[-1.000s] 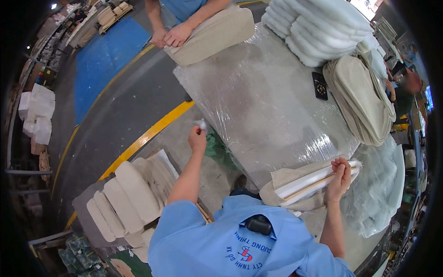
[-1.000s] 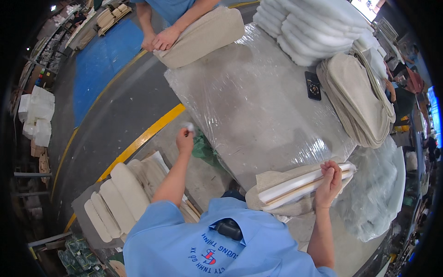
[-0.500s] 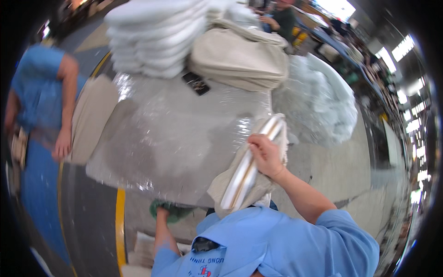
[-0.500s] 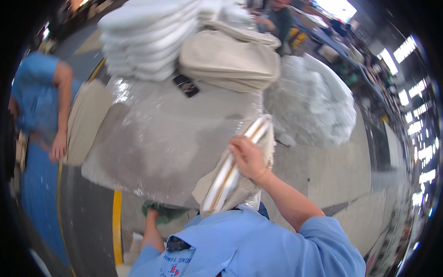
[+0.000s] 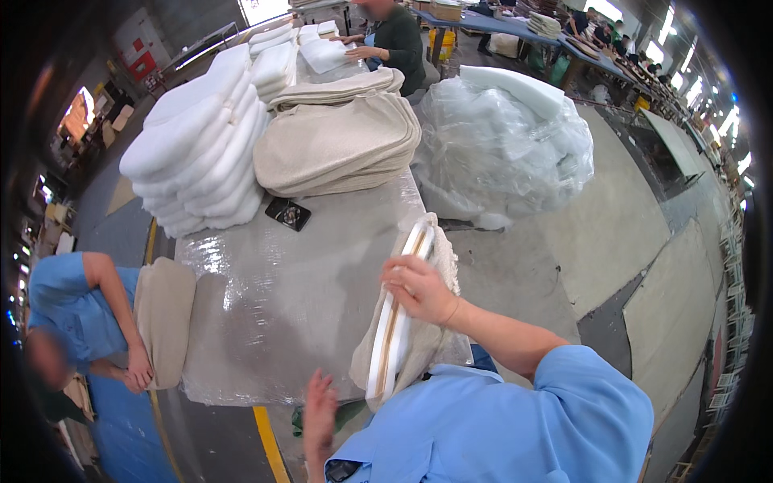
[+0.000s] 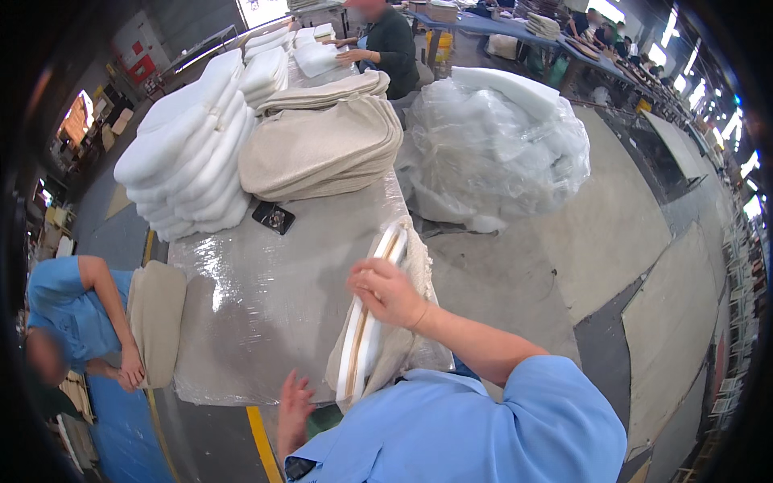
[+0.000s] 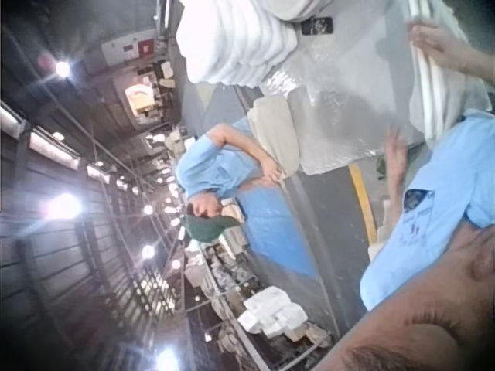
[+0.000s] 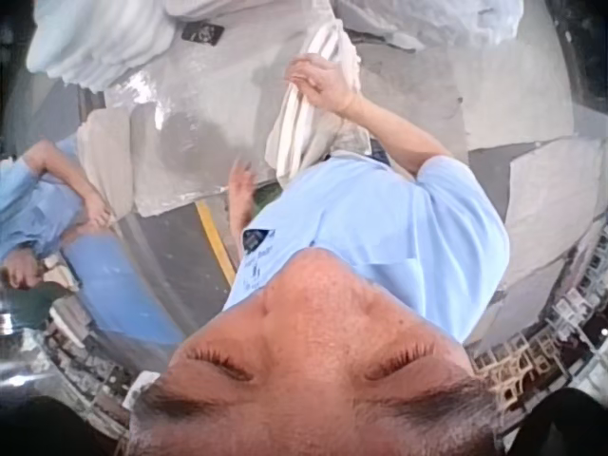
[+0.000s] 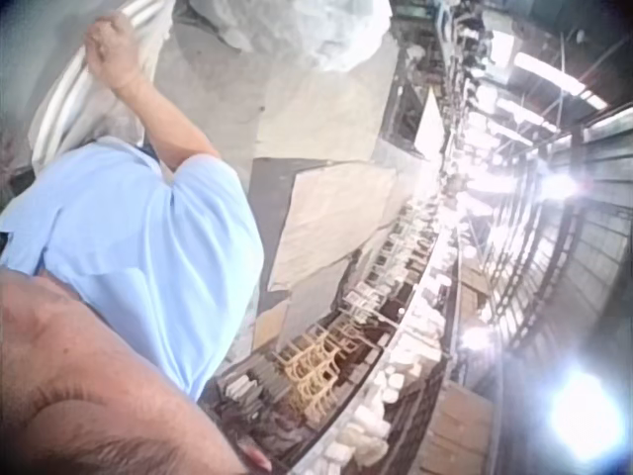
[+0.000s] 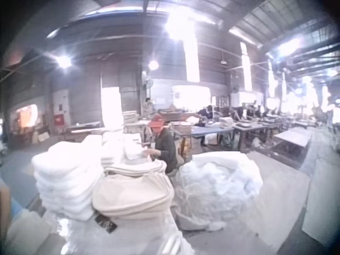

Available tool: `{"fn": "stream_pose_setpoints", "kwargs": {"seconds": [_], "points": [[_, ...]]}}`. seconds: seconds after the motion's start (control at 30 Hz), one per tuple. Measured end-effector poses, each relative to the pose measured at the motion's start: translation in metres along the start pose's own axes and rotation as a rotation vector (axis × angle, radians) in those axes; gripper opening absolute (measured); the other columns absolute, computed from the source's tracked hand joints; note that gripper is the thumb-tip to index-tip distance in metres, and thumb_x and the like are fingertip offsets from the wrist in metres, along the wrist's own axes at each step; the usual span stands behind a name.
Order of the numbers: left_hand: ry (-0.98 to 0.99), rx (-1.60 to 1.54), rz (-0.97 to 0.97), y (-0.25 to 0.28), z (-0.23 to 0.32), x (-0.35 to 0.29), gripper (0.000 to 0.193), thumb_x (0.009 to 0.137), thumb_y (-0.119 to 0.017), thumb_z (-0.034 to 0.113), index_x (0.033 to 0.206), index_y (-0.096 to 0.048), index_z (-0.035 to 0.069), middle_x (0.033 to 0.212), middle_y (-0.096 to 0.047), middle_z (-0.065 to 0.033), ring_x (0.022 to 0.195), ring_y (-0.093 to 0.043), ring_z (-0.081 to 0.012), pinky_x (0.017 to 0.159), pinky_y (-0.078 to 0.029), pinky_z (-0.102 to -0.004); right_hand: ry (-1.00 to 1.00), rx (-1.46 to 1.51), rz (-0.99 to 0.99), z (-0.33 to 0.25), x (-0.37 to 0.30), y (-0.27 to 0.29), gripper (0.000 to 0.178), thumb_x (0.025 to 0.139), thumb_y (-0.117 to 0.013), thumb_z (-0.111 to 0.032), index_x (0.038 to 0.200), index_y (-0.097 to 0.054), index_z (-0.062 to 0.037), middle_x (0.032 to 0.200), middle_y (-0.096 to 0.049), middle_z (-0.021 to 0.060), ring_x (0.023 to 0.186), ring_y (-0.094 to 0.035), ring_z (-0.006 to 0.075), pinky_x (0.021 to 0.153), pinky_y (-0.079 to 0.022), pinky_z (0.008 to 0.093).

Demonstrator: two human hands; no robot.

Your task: The person inserts white foam pads into beige fabric covers at a workbench, aligns edges, and stacks the finished cushions. They handle each cushion one at a time, turning and adjusting the cover to fit the foam before placing it on a growing stack.

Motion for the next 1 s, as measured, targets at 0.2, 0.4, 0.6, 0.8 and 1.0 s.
{"fn": "stream_pose_setpoints", "kwargs": {"seconds": [0.2,0.4,0.6,0.8,1.0], "points": [[-0.274,0.302,-0.216,-0.093,0.013,0.007,0.096,0.093,-0.081,0.015,0.169,-0.024,0.000,0.162,-0.046,-0.0216,0.144,-0.050,-0.0281,0.117,-0.043,-0.0399,-0.279,-0.250,0.156,0.070,0.045,0.047,0.021,0.087,-0.082,-0.015,0.105,-0.076,-0.0060,0.115,-0.070,0.0117,0.112,-0.064,0.0332,0.100,-0.052,0.0447],[-0.278,0.284,-0.196,-0.103,-0.001,0.014,0.085,0.092,-0.082,0.018,0.163,-0.039,-0.001,0.148,-0.060,-0.0201,0.132,-0.061,-0.0258,0.110,-0.049,-0.0376,-0.006,-0.334,0.088,0.097,0.034,0.052,0.006,0.085,-0.078,-0.014,0.089,-0.077,-0.0098,0.104,-0.072,0.0056,0.099,-0.065,0.0290,0.090,-0.053,0.0457],[-0.134,0.160,-0.158,-0.111,0.032,0.009,0.067,0.095,-0.075,0.014,0.156,-0.049,0.003,0.135,-0.067,-0.0146,0.122,-0.063,-0.0218,0.105,-0.050,-0.0356,0.454,0.260,-0.461,-0.033,-0.007,-0.003,0.018,0.083,-0.070,-0.015,0.101,-0.073,-0.0135,0.094,-0.067,0.0051,0.095,-0.067,0.0295,0.086,-0.055,0.0438],[-0.308,0.204,-0.166,-0.111,0.022,0.014,0.067,0.094,-0.074,0.013,0.155,-0.049,0.000,0.135,-0.067,-0.0177,0.121,-0.064,-0.0236,0.104,-0.050,-0.0368,-0.051,-0.120,-0.195,0.033,0.034,0.028,0.016,0.093,-0.070,-0.012,0.107,-0.075,-0.0079,0.100,-0.072,0.0109,0.096,-0.073,0.0348,0.084,-0.059,0.0442],[-0.452,0.246,-0.155,-0.120,0.005,0.026,0.067,0.093,-0.072,0.009,0.155,-0.048,-0.001,0.135,-0.067,-0.0165,0.123,-0.063,-0.0239,0.108,-0.048,-0.0380,-0.315,-0.485,-0.265,0.077,0.088,0.038,0.020,0.094,-0.074,-0.021,0.096,-0.073,-0.0014,0.101,-0.071,0.0198,0.093,-0.073,0.0392,0.083,-0.058,0.0507]]}}
Point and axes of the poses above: each hand's wrist, its own x-axis towards the middle knuckle, its own y-axis out of the back of the hand, z = x × y, the point moved 1 cm from there along x, towards the middle knuckle
